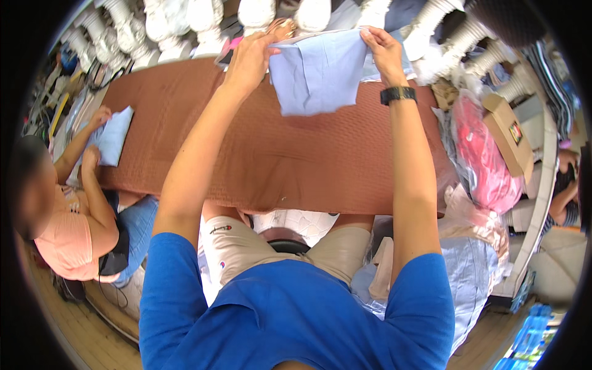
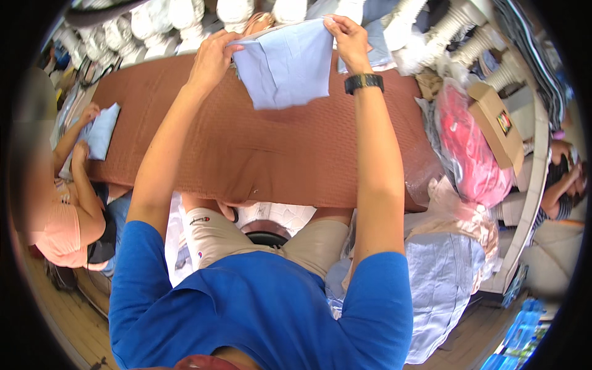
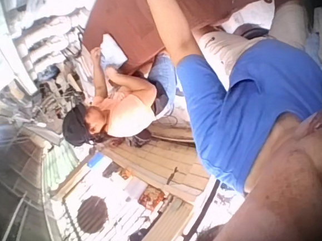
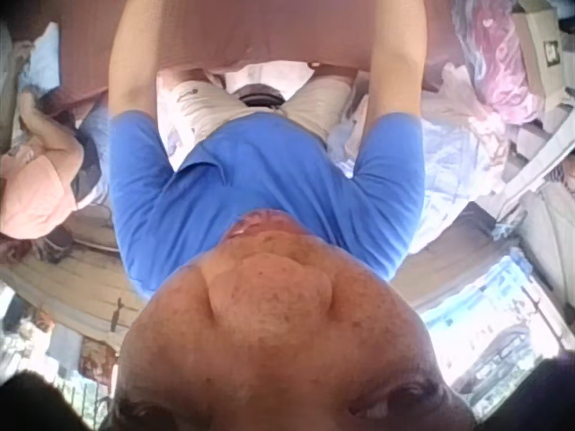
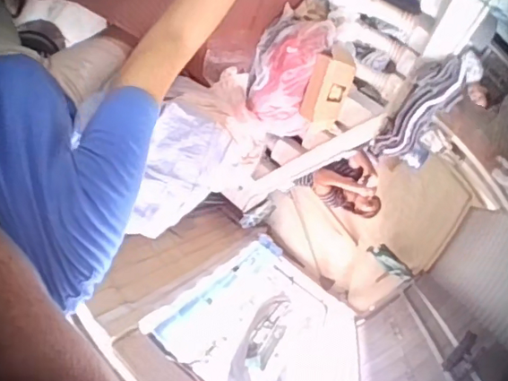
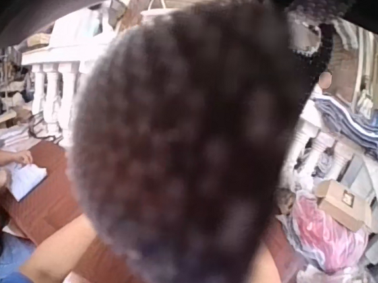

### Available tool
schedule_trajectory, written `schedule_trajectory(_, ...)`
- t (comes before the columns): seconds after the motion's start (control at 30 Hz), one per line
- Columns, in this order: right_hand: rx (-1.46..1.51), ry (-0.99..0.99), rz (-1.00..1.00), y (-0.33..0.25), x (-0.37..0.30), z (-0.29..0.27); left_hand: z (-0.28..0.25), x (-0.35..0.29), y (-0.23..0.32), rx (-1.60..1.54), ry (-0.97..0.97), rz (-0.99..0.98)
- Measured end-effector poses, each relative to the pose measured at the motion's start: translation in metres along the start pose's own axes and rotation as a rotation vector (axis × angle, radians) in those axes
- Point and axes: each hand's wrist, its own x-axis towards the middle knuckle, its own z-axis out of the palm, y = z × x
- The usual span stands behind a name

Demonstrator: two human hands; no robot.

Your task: The person folds a blue shirt by placing a paper template on it, folding the sides and bottom over the template, and then placing the folded shirt into a plastic bag.

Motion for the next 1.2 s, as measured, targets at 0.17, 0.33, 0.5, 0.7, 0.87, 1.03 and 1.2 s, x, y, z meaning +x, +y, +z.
schedule_trajectory(0.17,-0.323,-0.138,-0.085,-0.031,-0.063,-0.077,0.005,-0.007,0.038,-0.120,-0.003,0.248)
schedule_trajectory(0.33,-0.557,-0.284,-0.296,0.023,-0.200,-0.066,0.045,-0.142,0.016,-0.087,-0.154,0.143)
schedule_trajectory(0.5,-0.574,-0.501,-0.155,0.071,-0.295,-0.049,0.059,-0.232,0.013,-0.178,-0.296,-0.034)
schedule_trajectory(0.7,-0.609,-0.260,0.010,0.063,-0.262,-0.046,0.056,-0.213,0.008,-0.258,-0.305,-0.441)
schedule_trajectory(0.87,-0.878,-0.539,0.355,0.084,-0.236,-0.061,0.064,-0.199,0.008,0.170,-0.462,-0.429)
schedule_trajectory(1.03,-0.790,-0.706,0.482,0.084,-0.231,-0.065,0.100,-0.159,0.033,-0.006,-0.291,0.056)
schedule_trajectory(1.2,-0.360,-0.768,0.667,0.087,-0.219,-0.094,0.112,-0.140,0.064,-0.294,-0.482,0.140)
